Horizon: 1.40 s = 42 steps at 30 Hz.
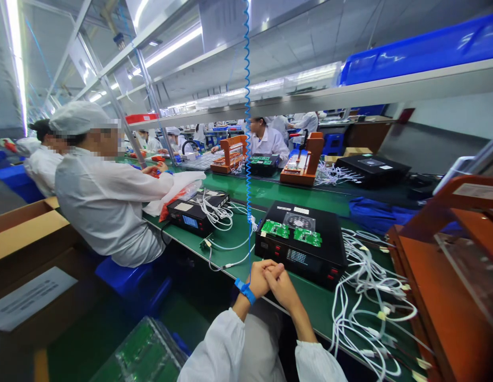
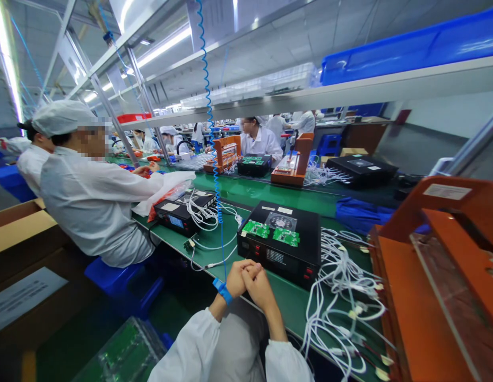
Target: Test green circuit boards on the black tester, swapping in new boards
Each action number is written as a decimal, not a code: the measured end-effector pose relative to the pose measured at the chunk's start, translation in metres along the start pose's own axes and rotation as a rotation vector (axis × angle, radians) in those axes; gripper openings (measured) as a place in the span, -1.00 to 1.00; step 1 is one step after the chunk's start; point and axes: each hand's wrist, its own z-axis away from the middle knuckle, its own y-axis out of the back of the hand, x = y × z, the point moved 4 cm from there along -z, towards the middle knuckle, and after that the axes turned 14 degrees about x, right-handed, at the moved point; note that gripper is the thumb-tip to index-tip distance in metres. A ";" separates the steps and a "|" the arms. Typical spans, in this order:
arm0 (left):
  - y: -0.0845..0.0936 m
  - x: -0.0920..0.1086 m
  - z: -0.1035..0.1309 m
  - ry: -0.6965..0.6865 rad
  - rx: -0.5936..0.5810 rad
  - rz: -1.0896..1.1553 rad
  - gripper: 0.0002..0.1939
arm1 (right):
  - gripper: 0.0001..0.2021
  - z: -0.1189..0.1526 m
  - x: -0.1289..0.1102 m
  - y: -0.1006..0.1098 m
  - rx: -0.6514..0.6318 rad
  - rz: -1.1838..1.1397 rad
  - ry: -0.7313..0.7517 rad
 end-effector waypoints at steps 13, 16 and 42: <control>0.000 0.002 0.000 0.014 -0.011 0.035 -0.47 | -0.74 0.000 0.001 0.000 0.004 -0.009 -0.006; 0.000 0.002 0.000 0.009 0.000 0.014 -0.46 | -0.74 0.000 0.001 0.000 0.004 -0.023 -0.018; 0.000 -0.006 0.000 0.008 -0.008 0.026 -0.46 | -0.69 -0.001 0.001 0.000 0.007 -0.014 -0.008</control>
